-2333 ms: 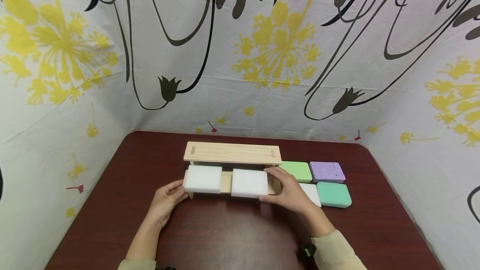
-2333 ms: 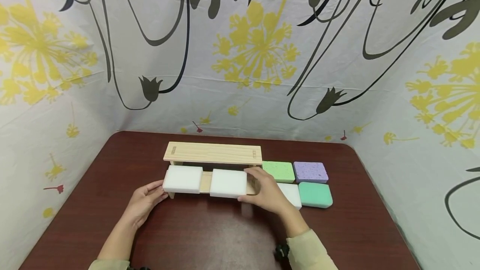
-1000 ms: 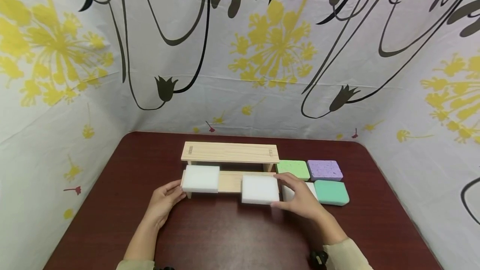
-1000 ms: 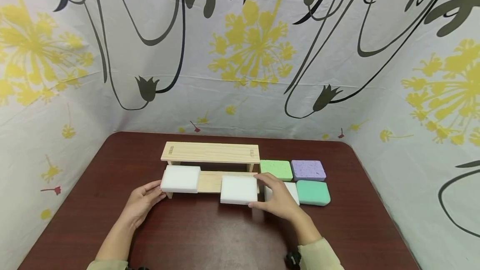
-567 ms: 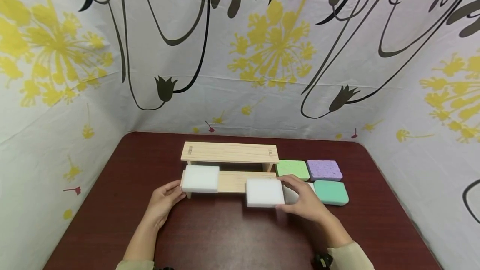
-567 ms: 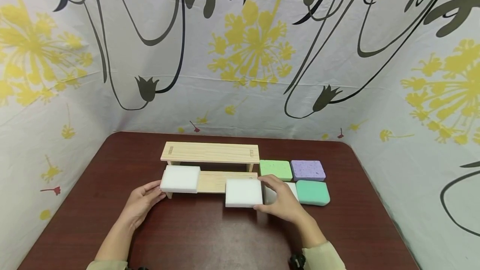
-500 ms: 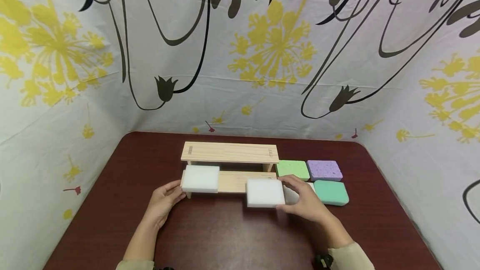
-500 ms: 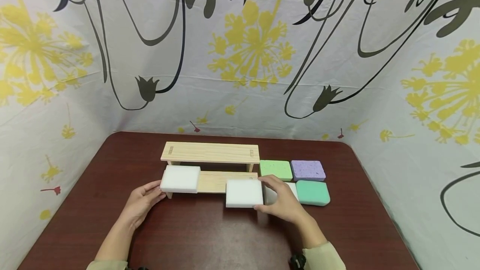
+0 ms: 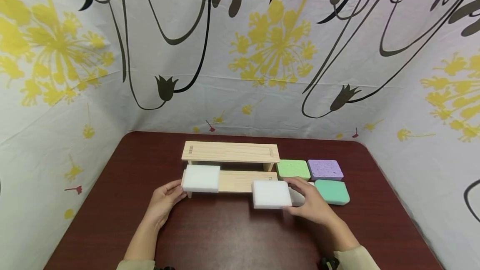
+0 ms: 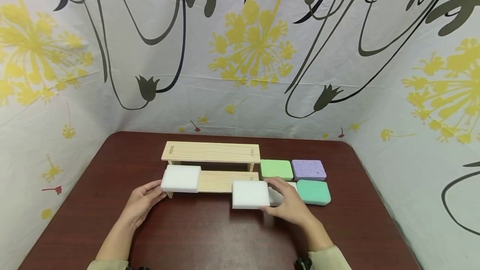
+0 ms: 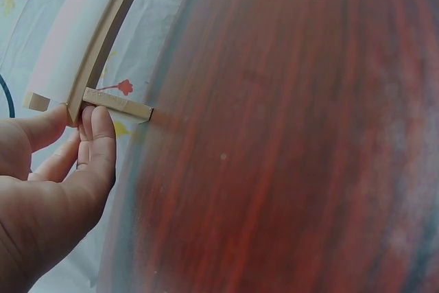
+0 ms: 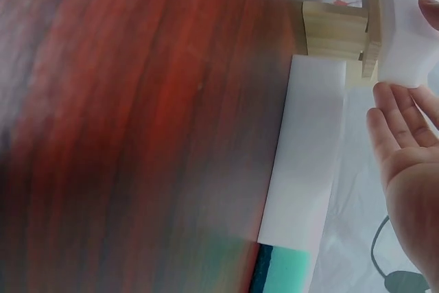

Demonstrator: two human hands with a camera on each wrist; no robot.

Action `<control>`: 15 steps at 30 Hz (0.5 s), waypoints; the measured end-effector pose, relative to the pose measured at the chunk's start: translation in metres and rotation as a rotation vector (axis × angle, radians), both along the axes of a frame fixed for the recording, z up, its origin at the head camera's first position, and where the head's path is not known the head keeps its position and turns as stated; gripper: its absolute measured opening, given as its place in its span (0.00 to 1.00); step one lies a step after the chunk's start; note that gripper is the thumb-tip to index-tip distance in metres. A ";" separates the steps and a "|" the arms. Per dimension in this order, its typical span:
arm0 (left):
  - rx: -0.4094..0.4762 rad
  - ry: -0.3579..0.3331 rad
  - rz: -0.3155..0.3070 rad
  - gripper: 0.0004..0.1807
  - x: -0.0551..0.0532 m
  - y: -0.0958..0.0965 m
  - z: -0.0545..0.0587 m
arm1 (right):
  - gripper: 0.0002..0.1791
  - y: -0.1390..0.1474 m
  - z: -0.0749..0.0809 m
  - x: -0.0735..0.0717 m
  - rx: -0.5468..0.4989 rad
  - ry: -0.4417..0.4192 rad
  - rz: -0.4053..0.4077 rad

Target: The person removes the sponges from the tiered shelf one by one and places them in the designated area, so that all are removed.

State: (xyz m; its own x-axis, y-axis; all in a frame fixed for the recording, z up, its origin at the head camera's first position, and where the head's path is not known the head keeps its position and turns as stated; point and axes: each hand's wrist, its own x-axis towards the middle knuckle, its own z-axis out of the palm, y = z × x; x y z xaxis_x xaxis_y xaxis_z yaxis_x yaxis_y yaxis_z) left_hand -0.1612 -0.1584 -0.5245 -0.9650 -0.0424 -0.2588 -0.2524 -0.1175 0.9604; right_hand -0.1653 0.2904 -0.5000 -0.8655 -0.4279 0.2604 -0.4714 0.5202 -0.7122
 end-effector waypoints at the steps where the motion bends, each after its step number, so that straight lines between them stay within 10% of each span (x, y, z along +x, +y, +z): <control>1: -0.001 0.000 0.000 0.23 0.000 0.000 0.000 | 0.39 0.001 0.000 0.001 -0.002 -0.004 -0.004; 15: -0.018 0.002 0.000 0.22 0.000 0.001 0.000 | 0.40 0.015 0.002 0.006 0.011 -0.005 -0.026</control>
